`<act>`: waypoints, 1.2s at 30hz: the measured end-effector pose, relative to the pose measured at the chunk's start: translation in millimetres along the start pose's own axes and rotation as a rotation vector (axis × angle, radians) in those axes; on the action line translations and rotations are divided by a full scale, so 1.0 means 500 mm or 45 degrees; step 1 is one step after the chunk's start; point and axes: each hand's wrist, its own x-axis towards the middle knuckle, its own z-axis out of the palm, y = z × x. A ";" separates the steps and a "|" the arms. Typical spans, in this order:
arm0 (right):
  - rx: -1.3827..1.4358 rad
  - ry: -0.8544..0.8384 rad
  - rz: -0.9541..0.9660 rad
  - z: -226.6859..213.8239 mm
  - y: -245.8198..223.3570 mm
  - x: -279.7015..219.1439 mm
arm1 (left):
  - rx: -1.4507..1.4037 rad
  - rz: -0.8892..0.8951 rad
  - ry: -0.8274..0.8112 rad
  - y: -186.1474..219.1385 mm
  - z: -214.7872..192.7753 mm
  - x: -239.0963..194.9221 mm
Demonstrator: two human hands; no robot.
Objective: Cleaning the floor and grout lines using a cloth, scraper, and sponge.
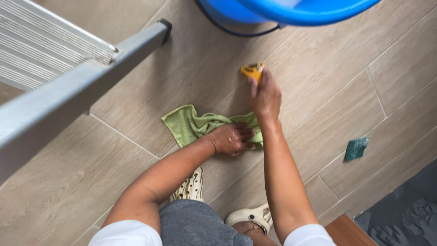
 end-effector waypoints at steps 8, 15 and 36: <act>-0.048 -0.022 0.045 -0.004 -0.022 0.015 | 0.078 0.006 0.009 0.002 -0.009 0.000; -0.104 -0.111 0.139 -0.014 -0.027 0.050 | 0.133 0.031 0.020 0.001 -0.014 0.006; 0.202 0.012 0.207 -0.048 0.018 0.108 | 0.132 -0.062 -0.184 0.003 -0.024 0.029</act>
